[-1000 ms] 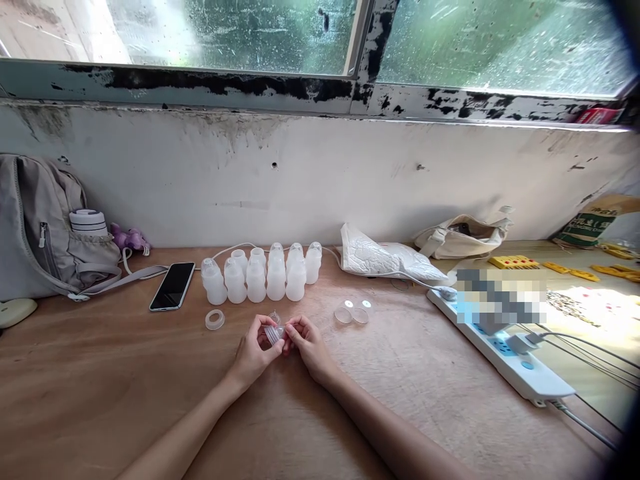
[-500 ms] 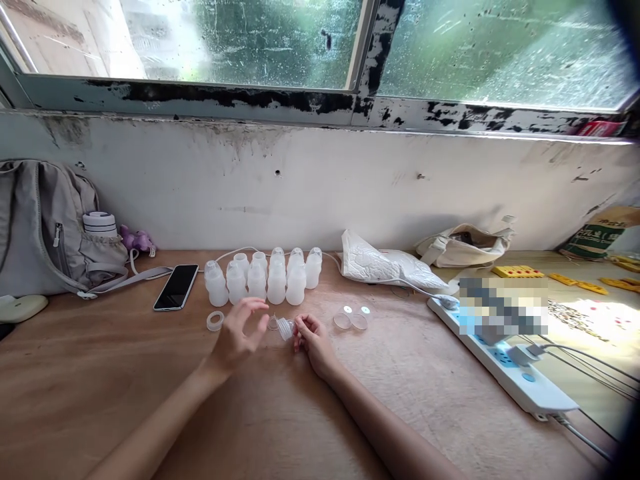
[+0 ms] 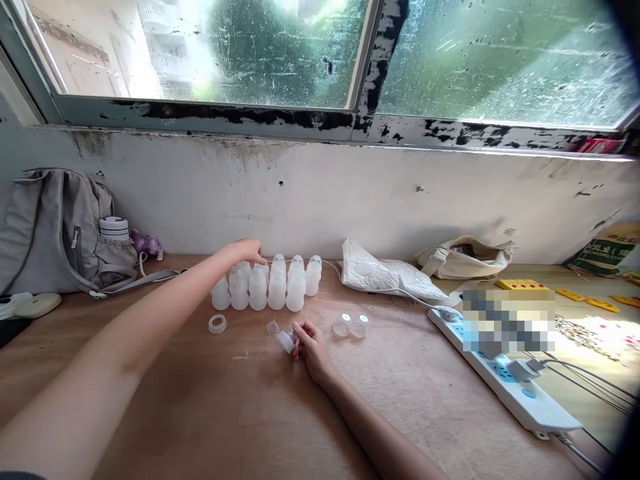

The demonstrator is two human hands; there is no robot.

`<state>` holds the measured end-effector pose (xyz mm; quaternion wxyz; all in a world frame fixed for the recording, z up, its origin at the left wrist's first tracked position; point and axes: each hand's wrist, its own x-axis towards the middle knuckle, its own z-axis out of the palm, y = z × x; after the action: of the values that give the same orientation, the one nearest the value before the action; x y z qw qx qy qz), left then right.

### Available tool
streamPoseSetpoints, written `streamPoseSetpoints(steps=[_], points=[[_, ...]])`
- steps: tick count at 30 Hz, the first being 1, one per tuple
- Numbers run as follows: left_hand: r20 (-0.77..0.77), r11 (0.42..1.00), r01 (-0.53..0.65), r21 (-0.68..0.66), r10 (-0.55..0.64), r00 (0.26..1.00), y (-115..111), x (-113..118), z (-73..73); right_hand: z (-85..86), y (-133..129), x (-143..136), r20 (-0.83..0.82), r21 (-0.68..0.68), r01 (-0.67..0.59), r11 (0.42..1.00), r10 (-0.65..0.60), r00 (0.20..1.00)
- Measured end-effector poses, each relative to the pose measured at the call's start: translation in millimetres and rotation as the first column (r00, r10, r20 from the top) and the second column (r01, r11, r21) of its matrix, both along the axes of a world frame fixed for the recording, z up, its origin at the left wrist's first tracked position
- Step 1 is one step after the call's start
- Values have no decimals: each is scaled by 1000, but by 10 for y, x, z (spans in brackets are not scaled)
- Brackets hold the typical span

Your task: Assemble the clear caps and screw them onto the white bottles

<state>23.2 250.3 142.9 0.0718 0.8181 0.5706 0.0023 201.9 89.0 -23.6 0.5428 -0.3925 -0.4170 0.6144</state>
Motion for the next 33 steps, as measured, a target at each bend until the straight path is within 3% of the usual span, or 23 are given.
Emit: streamPoseSetpoints(steps=[6, 12, 15, 19, 21, 23, 25, 27, 29, 33], points=[[-144, 998, -44, -34, 39, 989, 88, 156, -75, -1, 0, 8, 14, 10, -17, 1000, 17, 1000], [-181, 1000, -25, 7, 26, 983, 50, 218, -89, -3, -3, 15, 22, 21, -20, 1000, 20, 1000], [-158, 997, -8, 78, 20, 987, 17, 184, 8, -12, 1, 14, 27, 22, -14, 1000, 13, 1000], [-95, 967, 1, 253, 24, 995, -93, 84, 311, -27, 5, 13, 23, 33, -13, 999, 12, 1000], [-43, 924, -9, 382, 27, 999, -218, 29, 482, -27, 4, 12, 18, 34, -10, 999, 10, 1000], [65, 798, -11, 603, -35, 997, -403, -17, 612, -19, 1, 9, 17, 25, -6, 1000, 6, 1000], [118, 697, 11, 717, -137, 983, -637, -51, 664, -4, -5, 5, 19, 16, -6, 1000, 5, 1000], [138, 654, 44, 755, -224, 965, -898, -72, 610, 10, -12, 1, 20, 8, -9, 1000, 9, 1000], [147, 662, 89, 744, -291, 945, -1158, -85, 441, 17, -17, -2, 20, 3, -7, 1000, 7, 1000], [197, 728, 176, 662, -396, 897, -1574, -104, -135, 6, -17, -5, 19, -1, 12, 1000, -12, 1000]])
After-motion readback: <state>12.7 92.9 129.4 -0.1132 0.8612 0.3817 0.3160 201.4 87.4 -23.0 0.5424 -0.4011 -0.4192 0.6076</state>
